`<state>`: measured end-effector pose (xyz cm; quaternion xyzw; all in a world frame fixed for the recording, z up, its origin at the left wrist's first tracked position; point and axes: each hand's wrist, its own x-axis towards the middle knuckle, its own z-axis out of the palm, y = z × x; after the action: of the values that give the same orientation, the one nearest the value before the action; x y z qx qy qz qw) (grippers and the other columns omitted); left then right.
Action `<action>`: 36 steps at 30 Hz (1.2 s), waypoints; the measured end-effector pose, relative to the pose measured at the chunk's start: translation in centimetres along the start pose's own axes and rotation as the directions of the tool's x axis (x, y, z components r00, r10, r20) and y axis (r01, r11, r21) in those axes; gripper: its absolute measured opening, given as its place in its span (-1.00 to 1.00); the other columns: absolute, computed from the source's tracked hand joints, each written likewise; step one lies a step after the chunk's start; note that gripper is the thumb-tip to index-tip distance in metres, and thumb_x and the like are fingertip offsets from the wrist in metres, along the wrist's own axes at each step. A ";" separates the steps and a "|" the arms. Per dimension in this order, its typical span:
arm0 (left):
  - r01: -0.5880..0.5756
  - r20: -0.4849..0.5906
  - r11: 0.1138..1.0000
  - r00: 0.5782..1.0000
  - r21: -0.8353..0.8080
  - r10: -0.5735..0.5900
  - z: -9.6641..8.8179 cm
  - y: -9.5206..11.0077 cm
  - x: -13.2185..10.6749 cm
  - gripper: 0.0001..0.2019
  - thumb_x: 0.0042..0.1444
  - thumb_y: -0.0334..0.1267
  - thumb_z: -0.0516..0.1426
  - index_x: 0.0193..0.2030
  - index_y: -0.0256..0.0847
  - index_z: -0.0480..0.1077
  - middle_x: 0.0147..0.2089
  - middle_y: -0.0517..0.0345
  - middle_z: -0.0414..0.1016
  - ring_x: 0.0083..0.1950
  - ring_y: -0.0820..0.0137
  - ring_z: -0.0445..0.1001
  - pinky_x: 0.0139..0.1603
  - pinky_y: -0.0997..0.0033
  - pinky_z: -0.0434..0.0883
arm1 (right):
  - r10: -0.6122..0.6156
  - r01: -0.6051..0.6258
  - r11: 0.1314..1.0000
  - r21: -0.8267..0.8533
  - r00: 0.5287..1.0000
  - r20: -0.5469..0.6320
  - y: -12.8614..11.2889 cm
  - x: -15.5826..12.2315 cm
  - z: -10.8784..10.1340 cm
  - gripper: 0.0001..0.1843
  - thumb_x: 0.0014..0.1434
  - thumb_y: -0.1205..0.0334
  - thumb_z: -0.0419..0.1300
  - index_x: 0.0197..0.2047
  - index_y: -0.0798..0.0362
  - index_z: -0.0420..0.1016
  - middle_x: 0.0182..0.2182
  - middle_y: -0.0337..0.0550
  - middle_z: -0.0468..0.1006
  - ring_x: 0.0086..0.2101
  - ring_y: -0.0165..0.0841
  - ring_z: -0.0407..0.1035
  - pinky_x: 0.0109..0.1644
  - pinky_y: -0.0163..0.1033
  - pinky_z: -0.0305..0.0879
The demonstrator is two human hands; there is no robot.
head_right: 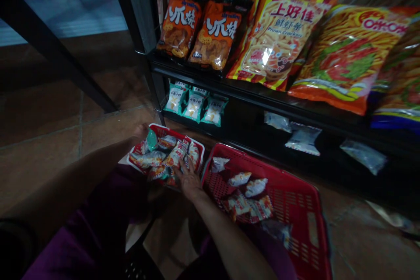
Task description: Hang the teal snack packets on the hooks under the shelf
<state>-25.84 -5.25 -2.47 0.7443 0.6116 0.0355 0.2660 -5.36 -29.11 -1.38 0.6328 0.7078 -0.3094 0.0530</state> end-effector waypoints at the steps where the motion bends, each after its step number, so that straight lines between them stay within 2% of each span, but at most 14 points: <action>1: 0.046 -0.018 0.999 0.999 0.013 -0.046 -0.4 0.2 -0.1 -0.74 0.21 -0.19 0.07 -0.07 -0.32 0.35 -0.14 0.06 0.42 -0.20 0.39 0.45 -0.20 0.28 0.45 | -0.004 0.004 1.000 0.010 1.000 -0.001 0.0 0.0 0.1 -0.17 0.06 0.52 -0.01 0.31 -0.29 -0.08 0.37 -0.31 -0.31 0.31 -0.04 -0.57 0.23 0.14 0.03; 4: 0.094 -0.067 0.995 0.994 0.028 -0.092 -1.9 1.3 -0.8 -0.78 0.21 -0.23 0.06 -0.11 -0.34 0.36 -0.14 0.04 0.44 -0.17 0.39 0.44 -0.16 0.29 0.43 | -0.012 0.012 0.999 0.031 1.000 -0.017 0.0 0.1 0.0 -0.26 0.08 0.38 0.08 0.31 -0.22 0.00 0.37 -0.24 -0.24 0.30 0.00 -0.55 0.27 0.13 -0.09; 8: 0.047 -0.114 0.998 0.993 0.042 -0.042 -4.0 2.9 -1.9 -0.82 0.19 -0.42 -0.01 -0.16 -0.40 0.38 -0.15 -0.08 0.48 -0.15 0.39 0.43 -0.12 0.43 0.36 | -0.014 0.017 0.998 0.061 0.999 -0.050 -0.2 -0.1 -0.4 -0.33 0.09 0.19 0.13 0.27 -0.19 0.09 0.36 -0.20 -0.17 0.31 0.02 -0.50 0.28 0.22 -0.29; 11: -0.015 -0.128 0.998 0.992 0.055 0.022 -4.7 3.7 -3.1 -0.79 0.17 -0.40 -0.04 -0.15 -0.39 0.37 -0.16 -0.08 0.48 -0.17 0.38 0.44 -0.16 0.45 0.34 | -0.026 0.038 0.992 0.119 0.994 -0.104 -0.5 -0.1 -0.4 -0.43 0.12 0.06 0.10 0.22 -0.11 0.22 0.34 -0.14 -0.08 0.31 0.01 -0.45 0.30 0.19 -0.35; 14: -0.100 -0.101 0.993 0.989 0.061 0.106 -4.4 4.5 -5.0 -0.81 0.15 -0.35 -0.01 -0.18 -0.32 0.38 -0.22 -0.01 0.48 -0.20 0.36 0.44 -0.18 0.44 0.34 | 0.004 0.041 0.973 0.228 0.981 -0.193 -0.8 0.1 -0.5 -0.48 0.14 0.00 0.07 0.13 0.02 0.30 0.28 -0.06 0.09 0.31 -0.07 -0.34 0.32 0.11 -0.29; 17: -0.207 -0.063 0.975 0.975 0.086 0.213 -3.5 5.7 -7.4 -0.85 0.11 -0.38 0.01 -0.23 -0.29 0.38 -0.21 0.00 0.46 -0.16 0.34 0.43 -0.12 0.42 0.34 | 0.133 0.009 0.897 0.441 0.947 -0.291 -1.1 0.5 -1.0 -0.35 0.09 -0.08 0.10 0.19 0.06 0.16 0.18 0.02 0.24 0.23 -0.15 0.01 0.26 0.02 -0.03; 19: -0.332 -0.021 0.933 0.941 0.141 0.338 -2.7 6.9 -8.9 -0.85 0.12 -0.40 -0.02 -0.26 -0.29 0.37 -0.19 -0.02 0.44 -0.13 0.32 0.41 -0.08 0.39 0.35 | 0.187 0.024 0.843 0.537 0.923 -0.336 -1.3 0.8 -1.4 -0.15 0.03 -0.12 0.16 0.28 0.05 -0.04 0.21 0.05 0.19 0.19 -0.18 0.11 0.23 -0.01 0.06; 21: -0.412 -0.011 0.891 0.907 0.191 0.422 -2.2 8.2 -10.0 -0.83 0.14 -0.42 -0.05 -0.26 -0.30 0.36 -0.20 -0.04 0.43 -0.10 0.29 0.39 -0.02 0.35 0.34 | 0.180 0.057 0.839 0.541 0.910 -0.374 -1.5 1.0 -1.8 -0.01 -0.02 -0.12 0.20 0.33 0.04 -0.20 0.26 0.06 0.09 0.23 -0.16 0.03 0.25 0.02 0.01; 23: -0.511 0.006 0.822 0.850 0.252 0.527 -1.7 9.4 -10.7 -0.81 0.16 -0.43 -0.08 -0.23 -0.32 0.35 -0.16 -0.09 0.41 -0.06 0.26 0.36 0.03 0.29 0.33 | 0.142 0.099 0.850 0.518 0.903 -0.406 -1.7 1.3 -2.1 0.04 -0.05 -0.09 0.23 0.34 0.06 -0.24 0.29 0.06 0.04 0.27 -0.15 -0.06 0.29 0.02 -0.06; 26: -0.632 0.064 0.717 0.761 0.294 0.645 -1.2 10.6 -11.2 -0.80 0.18 -0.43 -0.08 -0.18 -0.32 0.34 -0.13 -0.10 0.39 -0.02 0.24 0.34 0.02 0.26 0.34 | 0.117 0.160 0.808 0.567 0.900 -0.421 -1.9 1.7 -2.4 0.07 -0.05 -0.05 0.23 0.35 0.09 -0.29 0.27 0.07 0.10 0.26 -0.20 -0.03 0.28 -0.07 -0.02; 29: -0.783 0.173 0.569 0.614 0.250 0.770 -0.4 11.1 -11.7 -0.85 0.15 -0.43 -0.01 -0.20 -0.29 0.36 -0.14 -0.08 0.39 -0.03 0.25 0.35 -0.04 0.28 0.38 | 0.194 0.178 0.724 0.667 0.875 -0.443 -2.0 2.1 -2.6 0.00 0.02 -0.02 0.17 0.35 0.08 -0.31 0.21 0.04 0.21 0.22 -0.25 0.07 0.24 -0.12 0.06; 32: -0.888 0.220 0.442 0.461 0.129 0.860 0.6 11.4 -12.3 -0.85 0.16 -0.42 0.00 -0.25 -0.25 0.38 -0.16 -0.06 0.41 -0.03 0.29 0.36 0.01 0.31 0.37 | 0.249 0.235 0.646 0.726 0.834 -0.492 -1.7 2.3 -2.8 -0.14 0.04 0.07 0.12 0.33 0.06 -0.17 0.15 0.00 0.30 0.15 -0.27 0.19 0.20 -0.16 0.13; 34: -0.888 0.156 0.458 0.457 0.033 0.876 1.1 11.5 -12.3 -0.81 0.20 -0.39 -0.03 -0.17 -0.22 0.39 -0.07 -0.04 0.41 0.03 0.32 0.35 0.09 0.34 0.33 | 0.303 0.238 0.613 0.753 0.810 -0.502 -1.3 2.3 -2.8 -0.23 0.03 0.11 0.11 0.29 0.06 -0.02 0.07 -0.02 0.38 0.04 -0.27 0.30 0.14 -0.17 0.21; 36: -0.847 0.066 0.530 0.526 -0.044 0.848 1.2 11.3 -11.6 -0.74 0.21 -0.37 -0.06 -0.02 -0.20 0.35 0.08 -0.03 0.35 0.13 0.36 0.30 0.14 0.38 0.30 | 0.392 0.192 0.589 0.785 0.781 -0.486 -0.9 2.3 -2.7 -0.33 0.04 0.08 0.09 0.22 0.05 0.10 -0.03 -0.06 0.45 -0.08 -0.29 0.37 0.06 -0.16 0.28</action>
<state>-18.22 -17.71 4.63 0.9474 0.1627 0.1326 0.2417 -5.76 -25.72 0.02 0.6922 0.4277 -0.3657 -0.4519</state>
